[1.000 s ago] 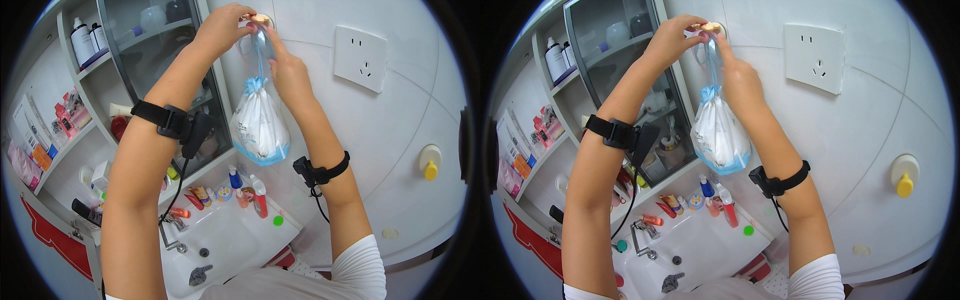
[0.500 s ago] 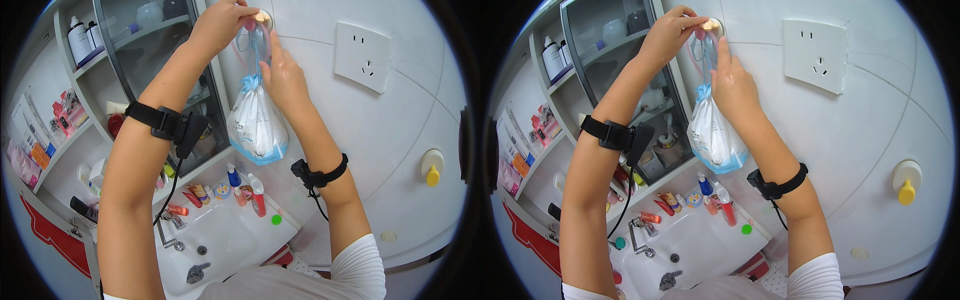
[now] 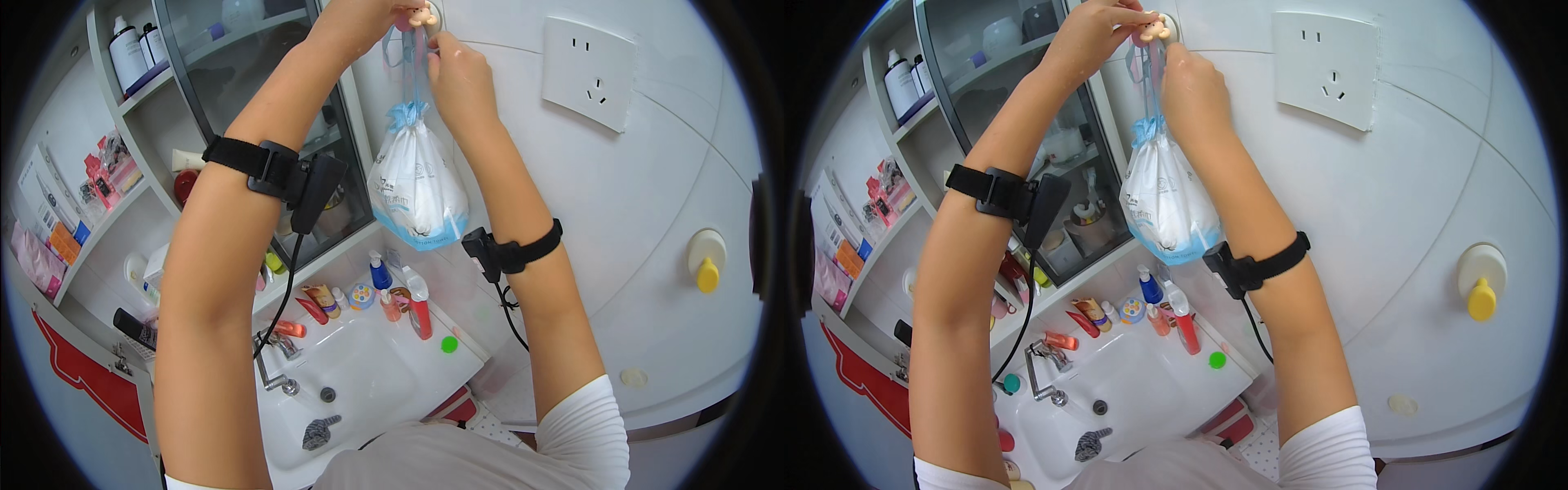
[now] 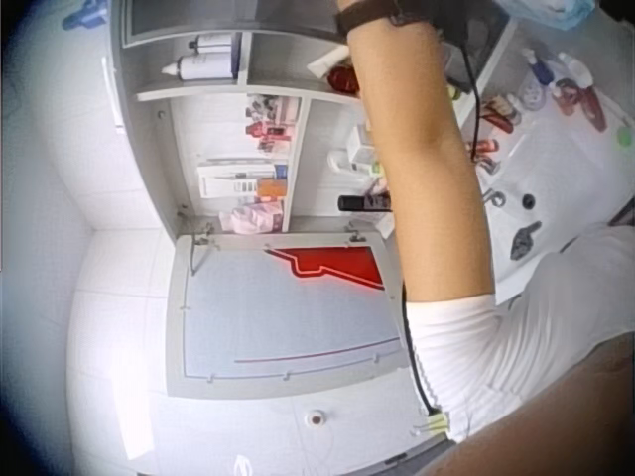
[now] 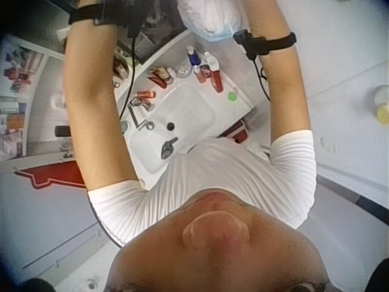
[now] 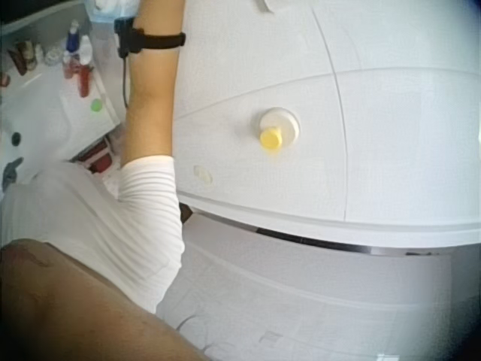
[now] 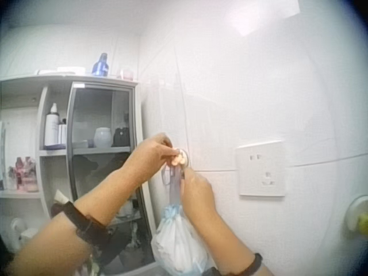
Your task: The person washes a rag in a bathroom sink, rubbing it under running water, squeezing it, and hanging a bag from a wall hook.
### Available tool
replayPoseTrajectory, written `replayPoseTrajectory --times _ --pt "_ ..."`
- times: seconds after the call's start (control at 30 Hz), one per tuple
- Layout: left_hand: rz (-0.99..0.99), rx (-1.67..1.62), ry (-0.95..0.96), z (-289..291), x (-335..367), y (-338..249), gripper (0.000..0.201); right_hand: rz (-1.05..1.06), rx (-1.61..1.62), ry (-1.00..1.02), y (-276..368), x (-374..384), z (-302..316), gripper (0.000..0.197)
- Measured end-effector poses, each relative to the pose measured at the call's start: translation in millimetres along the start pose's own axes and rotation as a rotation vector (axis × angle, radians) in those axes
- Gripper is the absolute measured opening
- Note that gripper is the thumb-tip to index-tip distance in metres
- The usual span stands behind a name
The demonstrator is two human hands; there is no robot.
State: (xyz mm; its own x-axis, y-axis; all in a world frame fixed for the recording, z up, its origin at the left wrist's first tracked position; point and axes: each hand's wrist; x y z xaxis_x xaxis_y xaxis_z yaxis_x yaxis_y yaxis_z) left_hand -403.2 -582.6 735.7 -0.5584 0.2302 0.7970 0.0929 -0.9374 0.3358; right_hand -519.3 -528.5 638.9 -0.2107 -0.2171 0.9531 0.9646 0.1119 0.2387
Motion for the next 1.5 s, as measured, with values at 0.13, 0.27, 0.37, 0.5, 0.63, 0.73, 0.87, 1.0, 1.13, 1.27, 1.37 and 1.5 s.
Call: replayPoseTrajectory --times 0.13,0.27,0.37,0.5,0.63,0.73,0.87,1.0,1.13,1.27,1.37,1.5 --pt "0.001 -0.045 -0.063 -1.3 -7.6 -4.7 0.014 -0.056 -0.006 -0.064 3.7 4.4 -7.3 0.014" --pt "-0.026 -0.026 -0.035 -7.2 -16.1 -10.0 0.016 -0.008 0.041 -0.132 4.1 -4.8 -0.3 0.013" --pt "-0.073 0.133 -0.023 -16.0 -23.7 -11.1 0.018 -0.086 0.112 -0.037 7.8 -13.7 5.8 0.015" --pt "-0.251 0.201 -0.082 -20.2 -28.6 -12.2 0.012 -0.072 0.143 0.000 4.1 -27.0 6.6 0.015" --pt "-0.119 0.098 -0.105 -21.8 -32.8 -14.9 0.024 -0.031 0.250 -0.086 5.6 -27.0 4.6 0.023" --pt "-0.003 -0.012 -0.169 -23.0 -30.7 -12.3 0.038 0.061 0.206 -0.140 4.2 -20.2 -2.9 0.030" --pt "0.044 -0.065 -0.006 -16.8 -33.3 9.1 0.047 0.047 0.135 -0.105 17.8 -15.8 -5.1 0.033" --pt "0.132 -0.088 0.108 -15.1 -37.2 13.4 0.052 0.020 0.115 -0.105 15.8 -13.7 -4.4 0.030" --pt "0.104 0.083 0.142 -16.3 -36.0 24.7 0.051 0.046 0.128 -0.116 14.5 -5.3 3.5 0.027" --pt "0.194 0.042 0.197 -15.7 -41.1 21.5 0.051 0.012 0.083 -0.075 22.9 -10.7 14.0 0.032" --pt "0.127 0.003 0.067 -15.7 -44.5 17.4 0.051 -0.003 0.140 -0.042 29.2 -21.8 19.4 0.035" --pt "-0.001 -0.020 0.042 -18.3 -42.5 11.1 0.053 0.011 0.183 -0.062 22.7 -31.4 17.2 0.035"
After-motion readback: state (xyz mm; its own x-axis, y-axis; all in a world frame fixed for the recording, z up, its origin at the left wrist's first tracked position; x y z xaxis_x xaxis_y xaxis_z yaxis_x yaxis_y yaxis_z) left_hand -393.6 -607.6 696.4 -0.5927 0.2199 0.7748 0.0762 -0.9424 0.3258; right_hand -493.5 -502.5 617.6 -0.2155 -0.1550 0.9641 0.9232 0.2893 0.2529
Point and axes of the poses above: each hand's wrist, its own x-axis towards the middle knuckle, its own z-axis out of the back of the hand, y = z × x, and after that the axes turned 1 degree about -z, right-handed
